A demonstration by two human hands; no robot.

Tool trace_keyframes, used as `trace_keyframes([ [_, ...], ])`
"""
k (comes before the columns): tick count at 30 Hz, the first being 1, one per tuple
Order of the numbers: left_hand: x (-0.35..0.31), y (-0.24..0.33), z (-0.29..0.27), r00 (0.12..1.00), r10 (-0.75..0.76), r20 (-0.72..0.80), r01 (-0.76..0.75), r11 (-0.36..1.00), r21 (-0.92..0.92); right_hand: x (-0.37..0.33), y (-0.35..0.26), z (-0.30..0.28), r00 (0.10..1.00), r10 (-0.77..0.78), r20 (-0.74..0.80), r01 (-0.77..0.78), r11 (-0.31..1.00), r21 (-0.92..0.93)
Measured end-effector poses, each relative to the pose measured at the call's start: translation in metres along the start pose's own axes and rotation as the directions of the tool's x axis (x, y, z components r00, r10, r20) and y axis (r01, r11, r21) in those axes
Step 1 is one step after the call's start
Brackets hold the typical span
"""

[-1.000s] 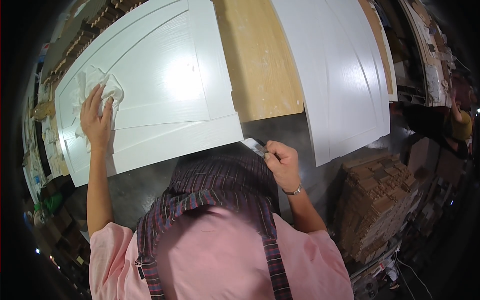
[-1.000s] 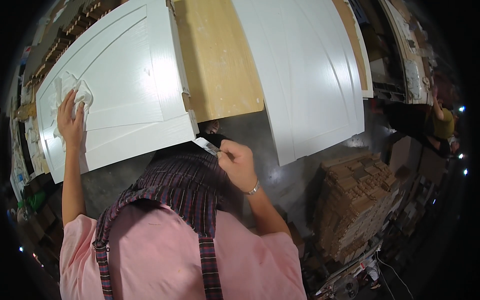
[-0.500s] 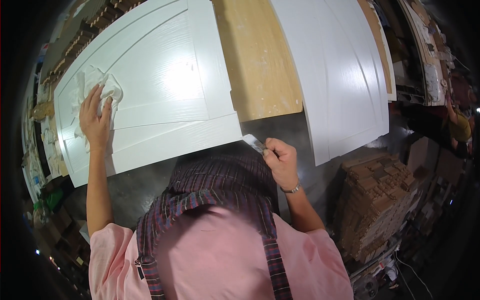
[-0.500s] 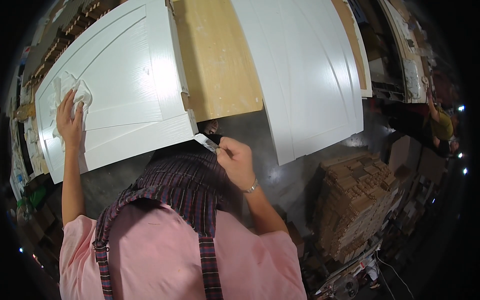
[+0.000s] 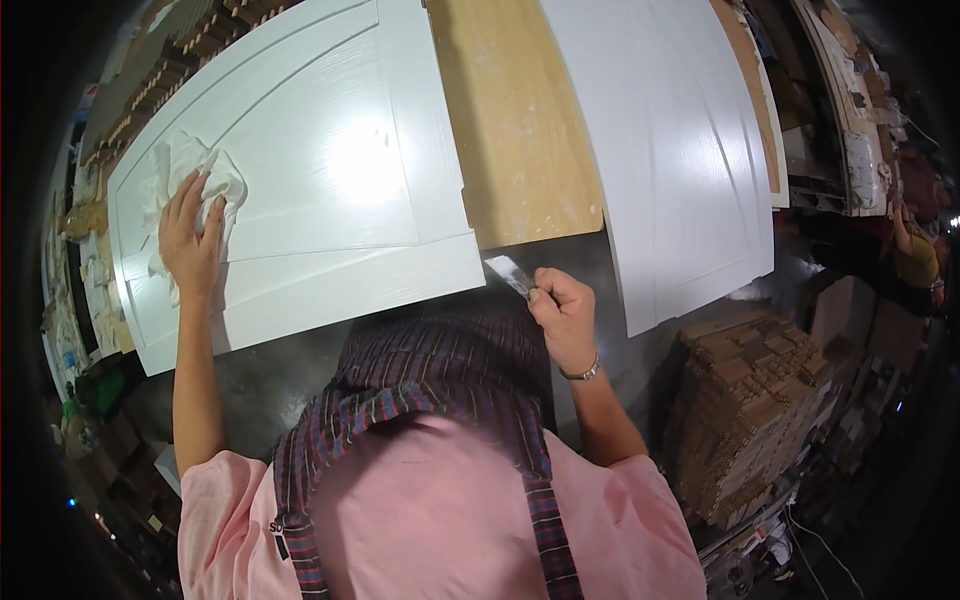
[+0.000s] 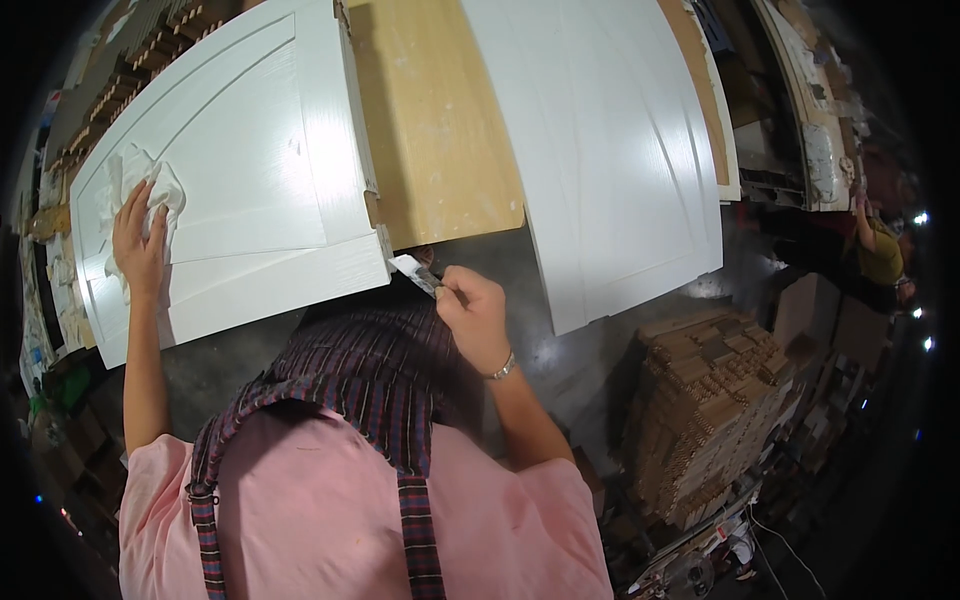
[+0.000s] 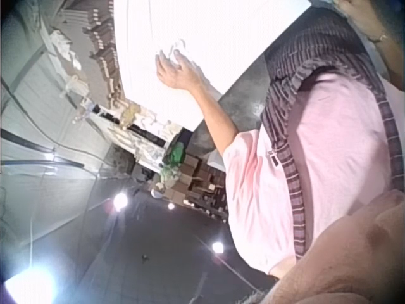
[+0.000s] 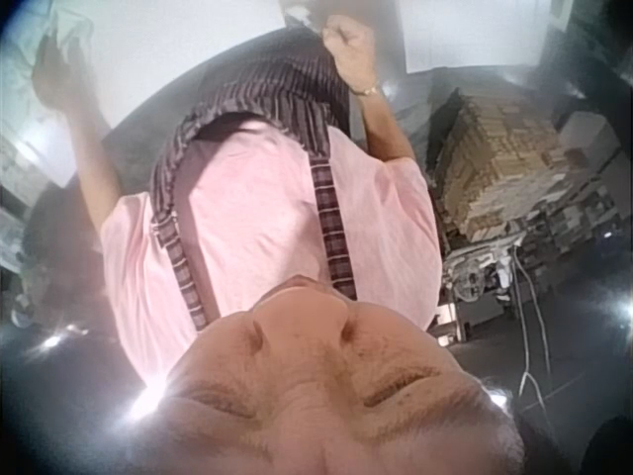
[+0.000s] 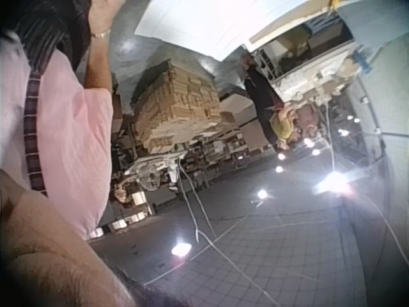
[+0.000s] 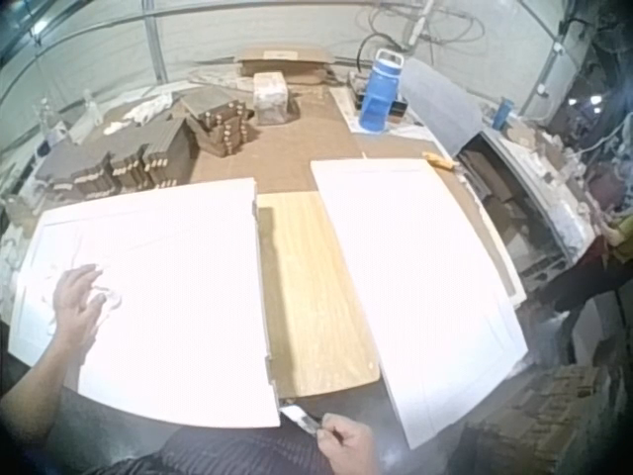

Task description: The person wipes down white cabinet doors with a cloth, applies a white substance from a container using a small scraper, and uses a brush to apply a liquid to the edges.

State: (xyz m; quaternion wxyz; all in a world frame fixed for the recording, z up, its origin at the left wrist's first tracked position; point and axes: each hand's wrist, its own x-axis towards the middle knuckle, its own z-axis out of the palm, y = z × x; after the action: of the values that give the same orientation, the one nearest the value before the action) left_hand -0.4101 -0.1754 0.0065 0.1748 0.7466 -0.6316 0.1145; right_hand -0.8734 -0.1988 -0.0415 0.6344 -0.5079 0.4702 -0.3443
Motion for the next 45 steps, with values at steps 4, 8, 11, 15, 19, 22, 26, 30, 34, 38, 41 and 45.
trace_keyframes([
  [4, -0.002, -0.003, 0.001, 0.998, -0.039, 0.039, 0.039, 0.999, 0.001, 0.009, -0.008, 0.004, 1.0, -0.026, 0.01, 0.025, 0.994, 0.107],
  [8, 0.0, 0.001, -0.002, 1.0, -0.008, 0.009, 0.008, 1.0, 0.001, 0.019, -0.013, 0.008, 0.999, -0.053, 0.007, 0.053, 0.997, -0.05],
  [11, -0.002, 0.002, 0.0, 1.0, -0.03, 0.003, 0.03, 1.0, -0.001, 0.024, -0.012, 0.005, 0.996, -0.084, 0.009, 0.085, 0.994, -0.067],
  [15, -0.001, 0.001, -0.002, 0.999, -0.04, 0.01, 0.04, 0.999, 0.01, 0.03, -0.019, 0.006, 0.998, -0.054, -0.027, 0.051, 0.994, -0.101],
  [19, 0.0, 0.003, -0.003, 0.999, -0.032, -0.002, 0.032, 0.999, 0.012, 0.049, -0.026, 0.003, 0.996, -0.042, -0.077, 0.04, 0.999, -0.027],
  [22, 0.001, 0.001, -0.004, 1.0, -0.026, 0.004, 0.026, 1.0, 0.002, 0.064, -0.034, 0.01, 0.999, -0.034, -0.01, 0.035, 0.999, 0.01],
  [26, 0.003, 0.004, -0.005, 1.0, -0.015, 0.028, 0.015, 1.0, 0.005, 0.077, -0.034, 0.016, 0.998, -0.05, 0.049, 0.048, 0.998, 0.034],
  [30, 0.002, 0.003, -0.006, 1.0, -0.008, 0.013, 0.008, 1.0, -0.007, 0.083, -0.036, 0.019, 0.999, -0.023, 0.042, 0.023, 1.0, -0.01],
  [34, 0.003, 0.005, -0.006, 1.0, -0.015, 0.016, 0.015, 1.0, 0.004, 0.088, -0.039, 0.019, 0.995, -0.079, 0.057, 0.084, 0.992, -0.093],
  [38, 0.006, 0.007, -0.008, 1.0, -0.024, 0.015, 0.024, 1.0, 0.001, 0.096, -0.027, 0.011, 0.994, -0.092, 0.061, 0.097, 0.991, -0.091],
  [41, 0.005, 0.006, -0.008, 1.0, -0.016, 0.014, 0.016, 1.0, 0.008, 0.097, -0.031, 0.017, 0.993, -0.077, 0.089, 0.08, 0.996, -0.031],
  [45, 0.005, 0.005, -0.004, 0.999, -0.04, 0.027, 0.04, 0.999, 0.0, 0.106, -0.029, 0.007, 0.994, -0.087, 0.062, 0.095, 0.986, -0.135],
])
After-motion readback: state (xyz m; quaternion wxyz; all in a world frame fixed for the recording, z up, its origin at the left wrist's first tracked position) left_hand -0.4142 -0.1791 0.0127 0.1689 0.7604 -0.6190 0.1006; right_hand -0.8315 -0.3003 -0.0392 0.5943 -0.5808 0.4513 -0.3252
